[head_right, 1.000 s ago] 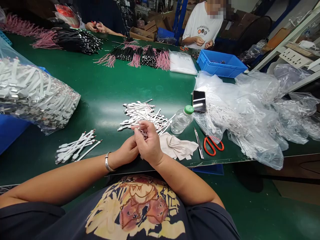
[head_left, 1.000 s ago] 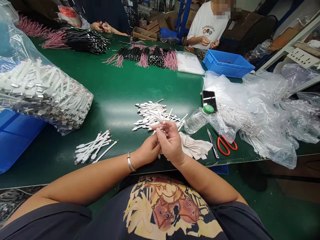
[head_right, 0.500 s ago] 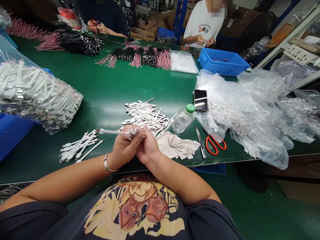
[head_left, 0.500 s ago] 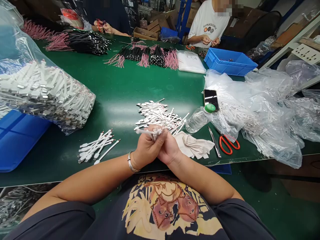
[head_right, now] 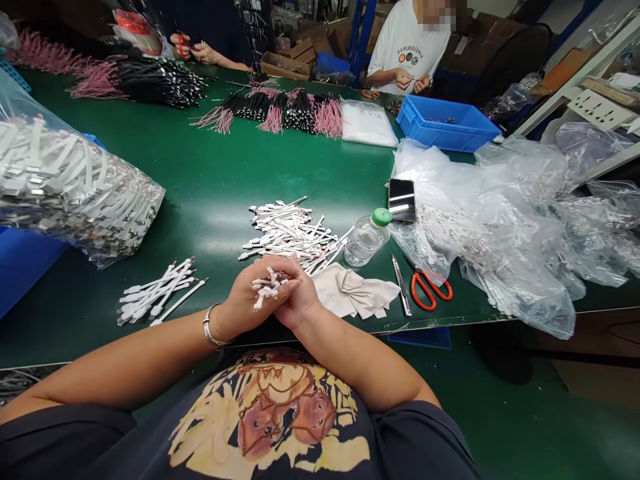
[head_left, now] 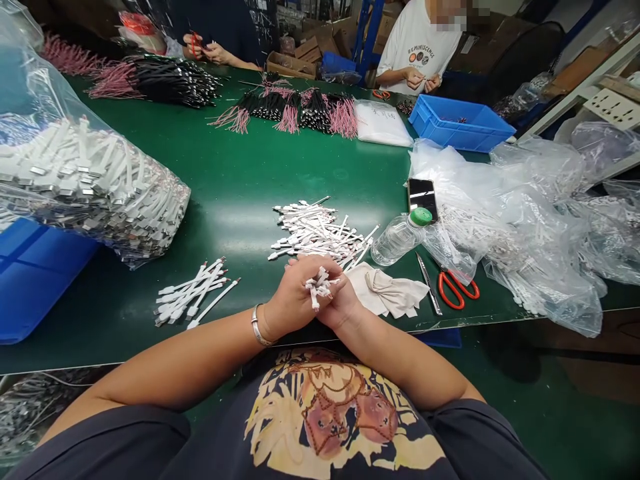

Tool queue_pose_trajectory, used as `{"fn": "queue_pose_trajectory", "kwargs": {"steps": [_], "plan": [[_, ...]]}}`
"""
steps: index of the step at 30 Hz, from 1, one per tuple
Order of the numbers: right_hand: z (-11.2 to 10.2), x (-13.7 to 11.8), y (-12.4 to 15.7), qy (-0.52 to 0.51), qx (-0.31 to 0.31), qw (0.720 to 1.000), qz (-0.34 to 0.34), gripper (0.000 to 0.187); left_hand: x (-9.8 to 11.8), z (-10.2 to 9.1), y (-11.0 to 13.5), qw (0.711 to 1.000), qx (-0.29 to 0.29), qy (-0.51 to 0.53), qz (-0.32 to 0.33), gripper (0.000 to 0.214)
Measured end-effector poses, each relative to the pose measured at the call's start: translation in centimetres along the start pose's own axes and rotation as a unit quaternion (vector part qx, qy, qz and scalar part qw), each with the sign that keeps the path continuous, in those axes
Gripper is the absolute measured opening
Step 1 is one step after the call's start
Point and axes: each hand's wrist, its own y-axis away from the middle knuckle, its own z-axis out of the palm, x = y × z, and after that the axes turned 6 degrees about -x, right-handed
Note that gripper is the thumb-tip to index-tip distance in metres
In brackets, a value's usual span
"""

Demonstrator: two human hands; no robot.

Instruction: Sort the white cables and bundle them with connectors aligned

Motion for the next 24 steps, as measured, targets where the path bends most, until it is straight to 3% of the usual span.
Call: {"fn": "queue_pose_trajectory", "kwargs": {"steps": [3, 6, 14, 18, 24], "plan": [[0.4, -0.9, 0.5, -0.135, -0.014, 0.988, 0.074, 0.059, 0.1, -0.4, 0.2, 1.000, -0.008, 0.007, -0.003, 0.008], [0.4, -1.5, 0.8, -0.176, 0.012, 0.980, 0.094, 0.060, 0.1, -0.4, 0.6, 0.999, 0.002, 0.006, -0.041, 0.014], [-0.2, -1.1, 1.5, -0.181, -0.002, 0.977, 0.113, 0.060, 0.6, -0.4, 0.2, 0.994, -0.035, 0.051, -0.092, 0.014], [-0.9, -1.4, 1.9, -0.161, -0.010, 0.981, 0.109, 0.064, 0.4, -1.4, 0.1, 0.993, -0.002, 0.046, -0.108, 0.016], [-2.2, -1.8, 2.6, -0.159, 0.094, 0.975, 0.120, 0.057, -2.3, -1.5, 1.9, 0.988, -0.012, -0.003, -0.155, 0.022]]}}
